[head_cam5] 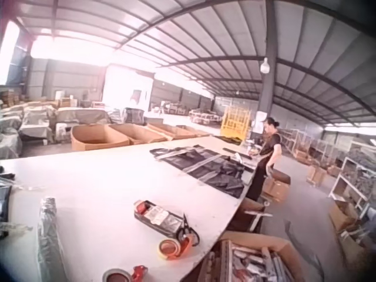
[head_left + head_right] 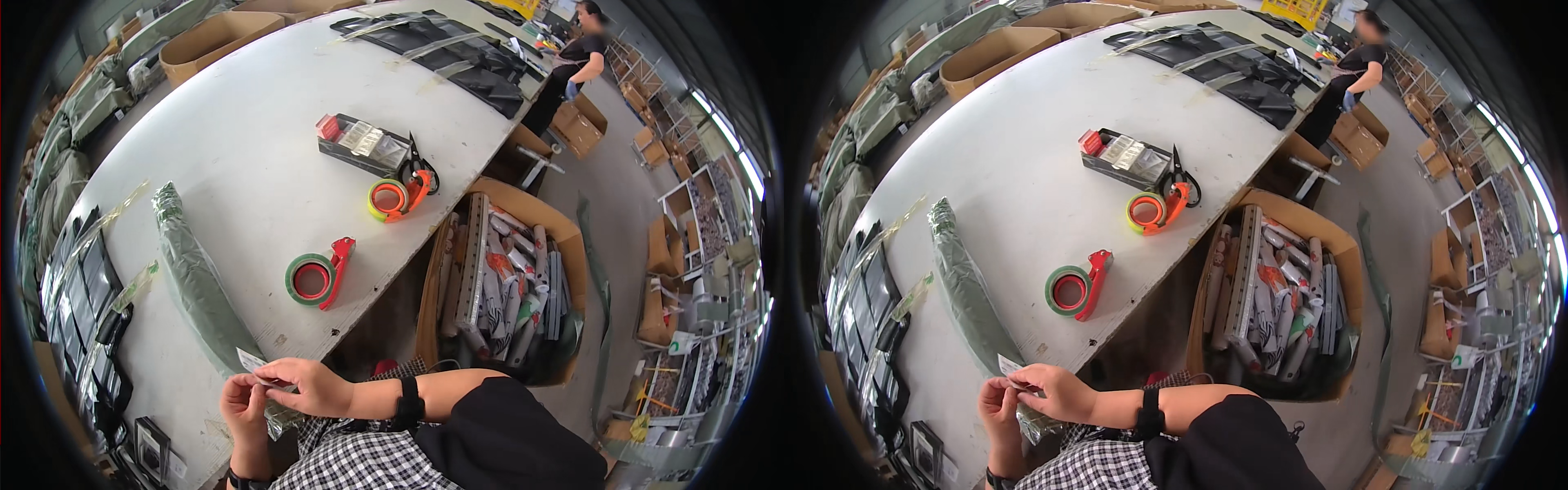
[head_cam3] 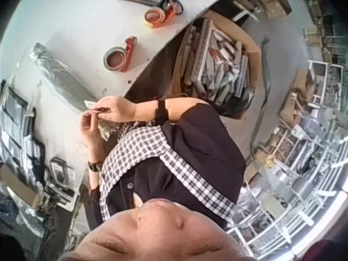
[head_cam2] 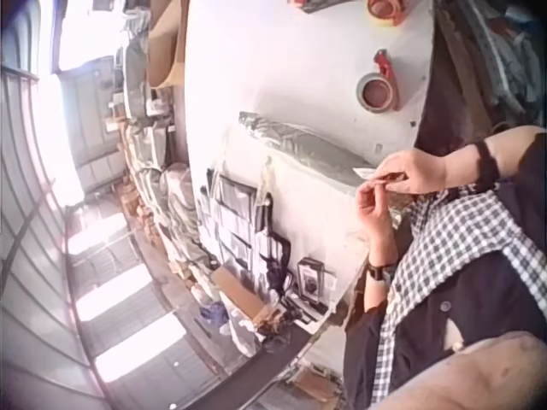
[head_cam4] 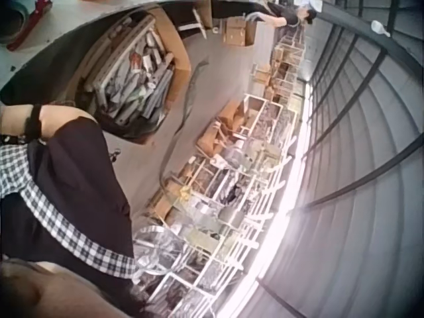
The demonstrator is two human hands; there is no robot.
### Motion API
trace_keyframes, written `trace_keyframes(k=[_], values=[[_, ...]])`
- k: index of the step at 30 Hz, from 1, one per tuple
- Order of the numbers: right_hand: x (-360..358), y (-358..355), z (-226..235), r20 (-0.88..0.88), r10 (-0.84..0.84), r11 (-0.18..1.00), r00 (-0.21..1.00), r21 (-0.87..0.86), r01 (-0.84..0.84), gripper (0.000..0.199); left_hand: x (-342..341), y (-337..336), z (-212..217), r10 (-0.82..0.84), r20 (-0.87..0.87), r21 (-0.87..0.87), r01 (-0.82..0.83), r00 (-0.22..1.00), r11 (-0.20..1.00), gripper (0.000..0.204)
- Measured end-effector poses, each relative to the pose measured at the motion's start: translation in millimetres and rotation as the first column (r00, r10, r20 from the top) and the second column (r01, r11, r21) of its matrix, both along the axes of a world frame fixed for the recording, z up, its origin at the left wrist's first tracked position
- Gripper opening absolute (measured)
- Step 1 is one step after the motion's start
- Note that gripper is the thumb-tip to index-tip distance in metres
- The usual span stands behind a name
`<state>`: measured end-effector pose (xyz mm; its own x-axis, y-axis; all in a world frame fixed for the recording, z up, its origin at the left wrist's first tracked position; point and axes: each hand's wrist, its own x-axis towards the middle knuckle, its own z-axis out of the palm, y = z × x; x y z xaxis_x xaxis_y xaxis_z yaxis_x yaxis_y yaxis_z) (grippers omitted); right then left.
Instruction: Wrapping long metal rails in green protective plastic film, securing them with tape from a dispenser, and applying printed identification labels.
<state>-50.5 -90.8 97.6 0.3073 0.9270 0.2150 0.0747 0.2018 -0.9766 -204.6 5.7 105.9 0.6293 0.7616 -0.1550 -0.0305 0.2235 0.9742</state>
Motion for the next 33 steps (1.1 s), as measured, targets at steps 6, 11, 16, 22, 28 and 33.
trace_keyframes(k=[6, 11, 16, 22, 28, 33], values=[[3.6, -12.3, -1.1, -0.095, -0.083, 0.995, 0.992, -0.055, 0.078, 0.027, 9.0, -2.1, -1.8, -0.024, -0.156, 0.206, 0.056, 0.987, 0.977, 0.012], [-2.0, -8.6, -9.6, -0.188, -0.096, 0.992, 0.977, -0.096, 0.079, 0.023, 6.6, -2.0, -3.3, 0.045, -0.282, 0.478, 0.100, 0.958, 0.873, 0.012], [28.5, -1.3, -6.9, -0.313, -0.049, 0.939, 0.949, -0.339, -0.063, 0.023, -47.3, 14.5, 3.9, 0.046, -0.378, 0.395, 0.116, 0.925, 0.911, 0.011], [79.5, 16.2, 13.6, -0.091, -0.115, 0.971, 0.989, -0.220, 0.093, 0.013, -251.9, 22.6, -18.2, -0.030, -0.520, -0.265, -0.128, 0.854, 0.956, 0.006], [68.8, 130.1, 31.4, 0.488, -0.050, 0.963, 0.871, 0.255, -0.087, 0.013, -451.0, -62.5, -74.3, -0.333, -0.787, -0.316, -0.124, -0.520, 0.941, 0.034], [36.0, 197.9, 25.6, 0.244, 0.055, 0.899, 0.968, 0.410, -0.154, 0.011, -361.2, -39.3, -46.6, -0.004, -0.977, -0.018, 0.062, -0.214, 0.998, 0.024]])
